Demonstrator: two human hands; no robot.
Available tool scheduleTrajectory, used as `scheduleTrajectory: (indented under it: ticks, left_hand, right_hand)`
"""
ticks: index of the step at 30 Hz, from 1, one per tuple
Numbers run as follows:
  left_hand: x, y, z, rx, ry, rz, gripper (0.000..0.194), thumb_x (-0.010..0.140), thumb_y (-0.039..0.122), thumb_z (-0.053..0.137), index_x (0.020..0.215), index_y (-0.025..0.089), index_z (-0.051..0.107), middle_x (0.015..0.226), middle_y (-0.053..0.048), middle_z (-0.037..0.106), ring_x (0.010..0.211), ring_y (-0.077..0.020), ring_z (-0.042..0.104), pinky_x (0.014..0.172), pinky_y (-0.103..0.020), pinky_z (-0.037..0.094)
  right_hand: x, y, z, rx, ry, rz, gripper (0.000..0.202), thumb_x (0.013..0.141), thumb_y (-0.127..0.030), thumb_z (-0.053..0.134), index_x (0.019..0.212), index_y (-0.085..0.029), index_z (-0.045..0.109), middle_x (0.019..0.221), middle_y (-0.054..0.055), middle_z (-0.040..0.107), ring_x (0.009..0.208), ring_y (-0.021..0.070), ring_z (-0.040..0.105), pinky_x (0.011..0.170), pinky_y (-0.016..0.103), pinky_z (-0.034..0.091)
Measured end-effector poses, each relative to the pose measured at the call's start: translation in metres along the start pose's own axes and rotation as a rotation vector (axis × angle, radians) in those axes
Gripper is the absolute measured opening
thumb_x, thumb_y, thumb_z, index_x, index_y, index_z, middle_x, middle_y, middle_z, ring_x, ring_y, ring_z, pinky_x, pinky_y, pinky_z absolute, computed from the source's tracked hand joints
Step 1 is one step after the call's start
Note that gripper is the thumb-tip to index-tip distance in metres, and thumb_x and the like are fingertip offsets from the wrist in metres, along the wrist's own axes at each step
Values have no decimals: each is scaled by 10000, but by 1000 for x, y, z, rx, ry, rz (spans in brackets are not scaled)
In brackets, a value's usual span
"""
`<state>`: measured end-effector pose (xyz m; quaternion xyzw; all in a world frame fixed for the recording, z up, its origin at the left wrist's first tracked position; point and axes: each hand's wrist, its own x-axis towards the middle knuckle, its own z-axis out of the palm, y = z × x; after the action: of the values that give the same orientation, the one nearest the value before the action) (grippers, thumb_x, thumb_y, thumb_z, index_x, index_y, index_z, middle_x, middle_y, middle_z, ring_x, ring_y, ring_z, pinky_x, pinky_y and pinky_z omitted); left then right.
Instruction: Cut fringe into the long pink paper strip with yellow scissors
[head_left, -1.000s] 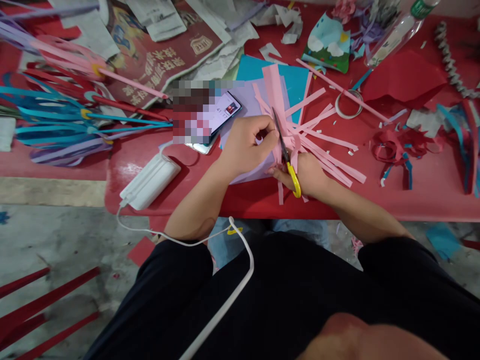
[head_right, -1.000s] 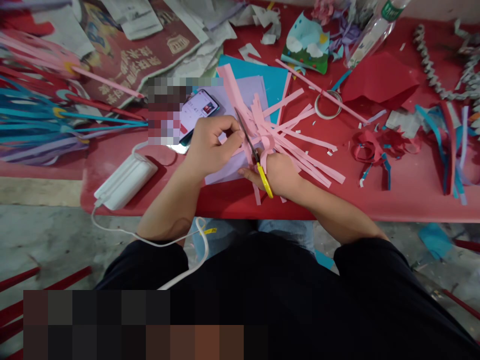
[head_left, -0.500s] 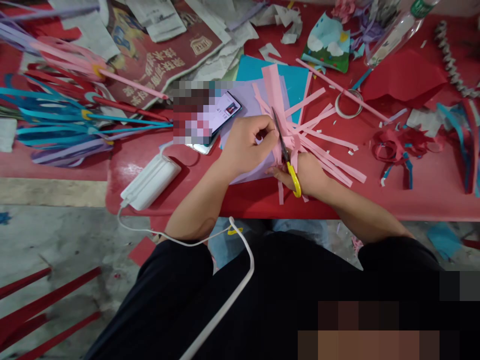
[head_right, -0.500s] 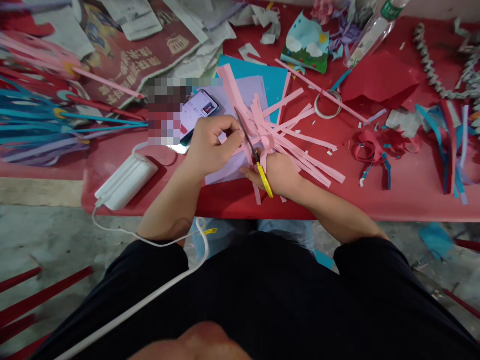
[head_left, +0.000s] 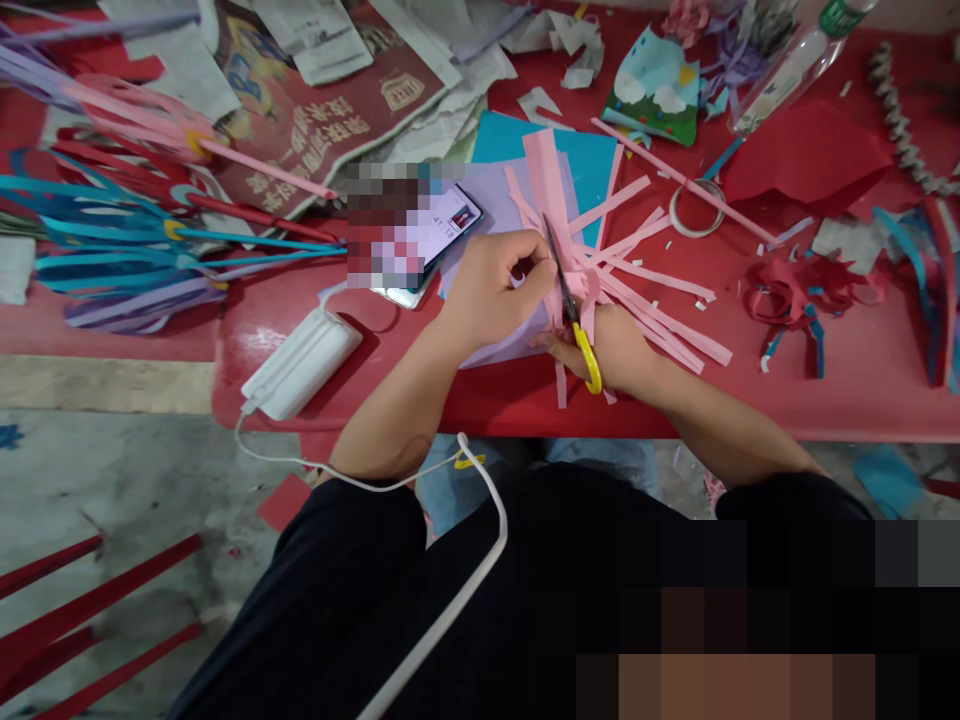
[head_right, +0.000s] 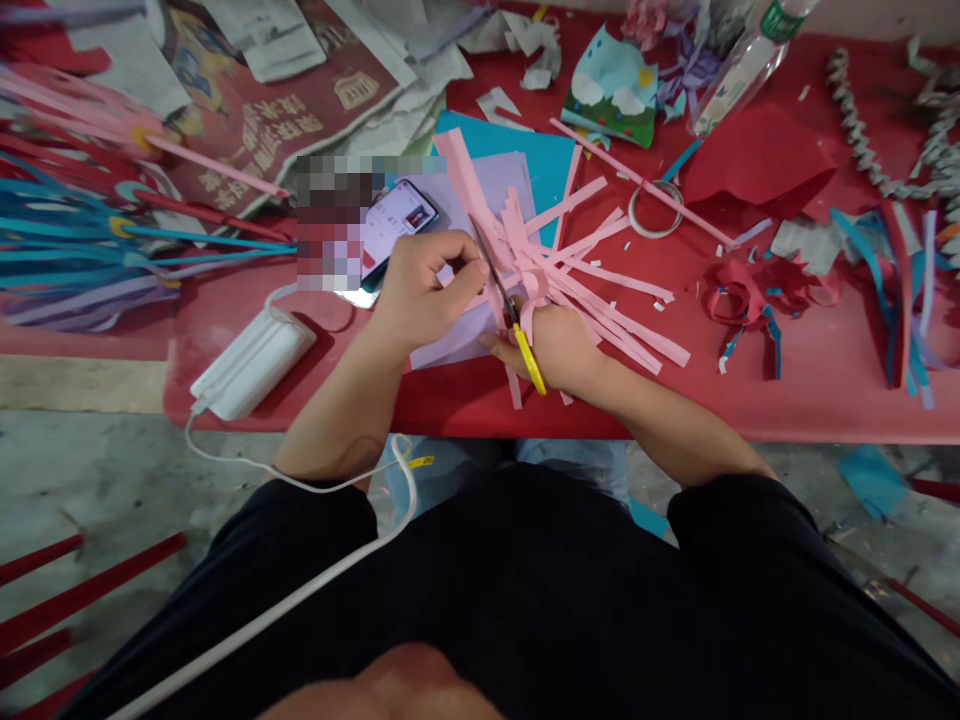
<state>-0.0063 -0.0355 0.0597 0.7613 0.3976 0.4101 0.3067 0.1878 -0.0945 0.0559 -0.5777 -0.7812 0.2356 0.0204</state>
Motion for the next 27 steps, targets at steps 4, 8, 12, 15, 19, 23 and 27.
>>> scheduleTrajectory:
  ticks: [4,8,12,15,19,23,27]
  left_hand:
    - [0,0,0,6,-3,-5,344,1055,224,650,728,232,542,656,-1,596,623,-173,553,644,-351,476]
    - [0,-1,0,6,-6,-11,341,1054,263,646,730,235,544,655,-7,597,633,-177,559,648,-349,482]
    - [0,0,0,8,-10,-20,340,1054,297,656,737,238,548,662,-13,604,641,-180,570,651,-347,496]
    - [0,1,0,6,-10,-26,333,1043,295,660,732,240,552,667,-15,605,650,-183,578,656,-351,511]
    - [0,2,0,-3,1,-25,308,1019,251,653,727,240,557,662,-14,609,642,-184,573,653,-359,513]
    - [0,2,-1,-1,-2,-17,301,1011,201,650,727,238,559,661,-10,619,630,-180,563,643,-360,499]
    - [0,1,-1,8,-9,-11,297,1009,176,651,734,235,557,662,-7,616,629,-178,556,643,-356,488]
  right_hand:
    - [0,-1,-2,-13,-11,0,563,1082,-597,619,1387,-133,713,882,130,809,822,324,755,671,356,386]
    - [0,-1,-2,-5,-19,5,565,1086,-604,618,1385,-133,708,886,132,814,826,330,763,676,363,389]
    - [-1,-1,-2,7,-16,4,547,1085,-599,630,1359,-134,716,847,118,800,820,328,759,677,361,393]
    - [0,-1,-2,9,-17,11,529,1080,-587,648,1344,-136,728,855,117,799,826,322,758,683,359,402]
    - [0,-1,-1,31,-11,19,518,1069,-586,669,1338,-146,729,876,116,804,825,313,753,680,357,404]
    - [0,-1,-2,29,-23,13,509,1078,-562,662,1353,-137,720,905,124,814,840,323,764,702,367,425]
    - [0,-2,-4,19,-37,18,507,1078,-553,680,1367,-139,724,910,124,818,848,321,773,717,369,441]
